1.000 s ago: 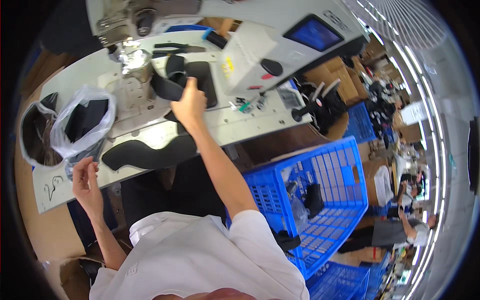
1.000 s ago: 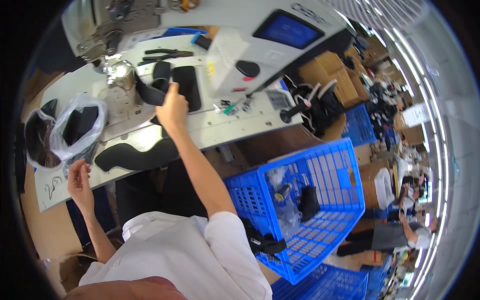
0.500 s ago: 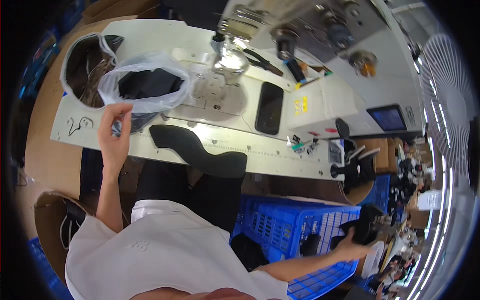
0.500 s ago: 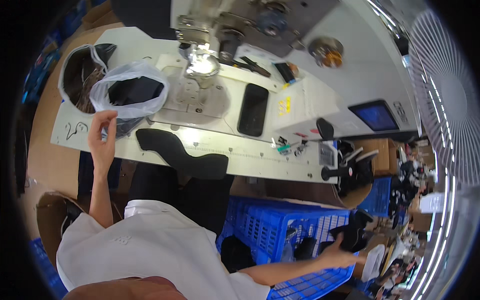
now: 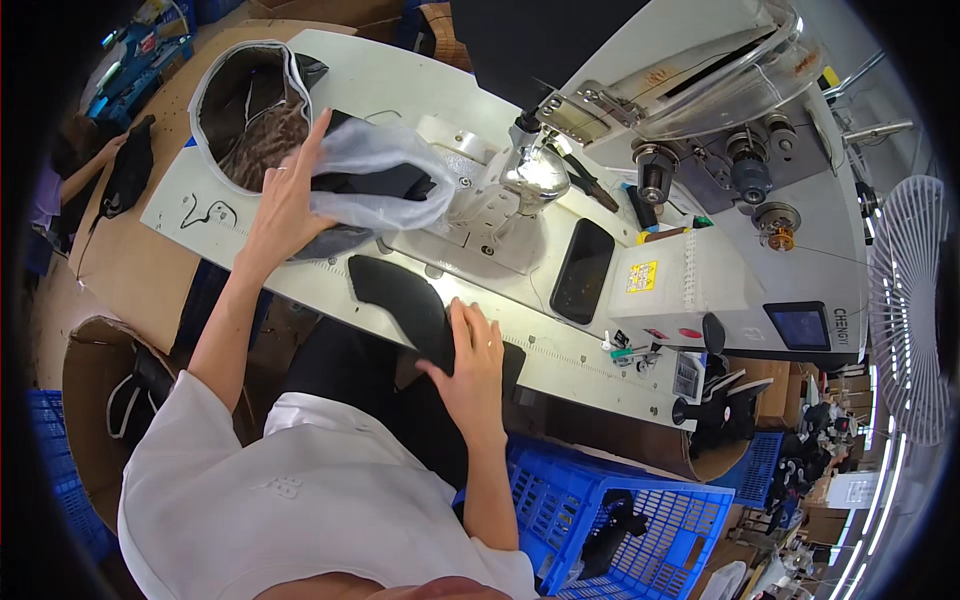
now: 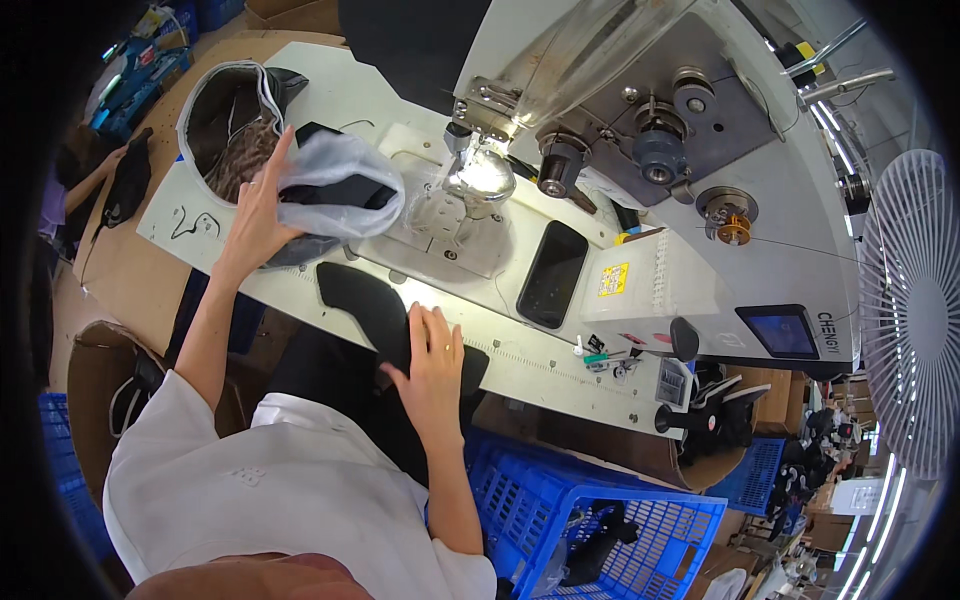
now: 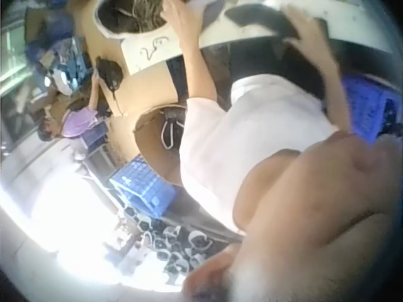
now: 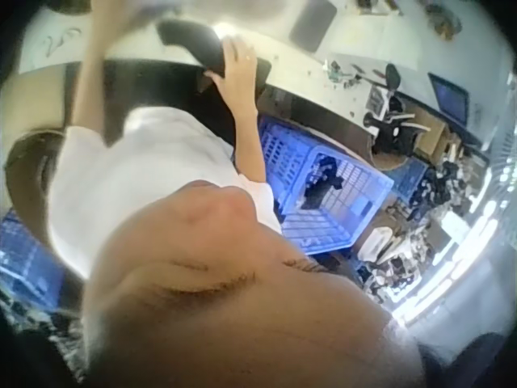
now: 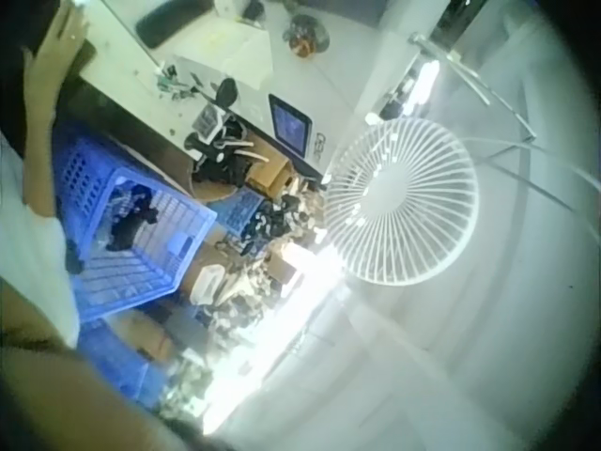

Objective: Sorting and inspecting black shoe components from plastic bags and placing them into a blue basket at a manufacturing workstation.

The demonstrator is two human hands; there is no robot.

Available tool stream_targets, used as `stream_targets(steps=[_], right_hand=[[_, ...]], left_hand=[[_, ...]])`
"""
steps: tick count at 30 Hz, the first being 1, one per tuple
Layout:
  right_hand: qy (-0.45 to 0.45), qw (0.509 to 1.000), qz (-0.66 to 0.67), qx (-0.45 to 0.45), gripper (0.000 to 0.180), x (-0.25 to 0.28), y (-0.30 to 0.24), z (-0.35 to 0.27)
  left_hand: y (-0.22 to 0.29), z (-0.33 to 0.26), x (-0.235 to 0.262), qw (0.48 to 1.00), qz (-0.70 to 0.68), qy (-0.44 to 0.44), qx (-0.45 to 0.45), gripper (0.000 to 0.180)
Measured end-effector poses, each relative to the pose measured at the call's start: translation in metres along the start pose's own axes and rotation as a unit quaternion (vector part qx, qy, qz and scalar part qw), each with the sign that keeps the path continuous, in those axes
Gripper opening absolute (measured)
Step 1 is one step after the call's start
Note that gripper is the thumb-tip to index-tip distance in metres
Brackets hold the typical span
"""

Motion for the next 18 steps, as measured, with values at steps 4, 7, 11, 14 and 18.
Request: stream_targets(steps=[4,7,11,14,18], right_hand=[[0.015,0.998,0.05,-0.041,0.054,0.005,0.011,-0.011],[0.123,0.978,0.15,-0.075,0.039,0.035,0.043,-0.041],[0.265,0.9,0.32,-0.129,0.027,0.093,0.077,-0.073],[0.344,0.852,0.381,-0.102,0.037,0.138,0.086,-0.125],[0.452,0.815,0.36,-0.047,0.095,0.196,0.044,-0.17]], left_hand=[[-0.017,0.013,-0.024,0.987,-0.143,-0.068,0.023,0.039],[0.001,-0.004,0.014,0.963,-0.215,0.145,-0.076,0.036],[0.16,-0.023,0.02,0.805,0.166,0.556,0.126,0.035],[0.321,-0.098,-0.009,0.282,0.497,0.761,0.306,0.038],[0.329,-0.192,-0.039,-0.506,0.572,0.586,0.271,0.037]])
Point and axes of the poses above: each hand's wrist, its own z-axis towards the middle knuckle, its own x-axis out of the back of the hand, y = z × x, the point moved 8 cm from there along z, towards the middle knuckle, and after that the axes turned 13 degrees about x, right-handed, at the moved point
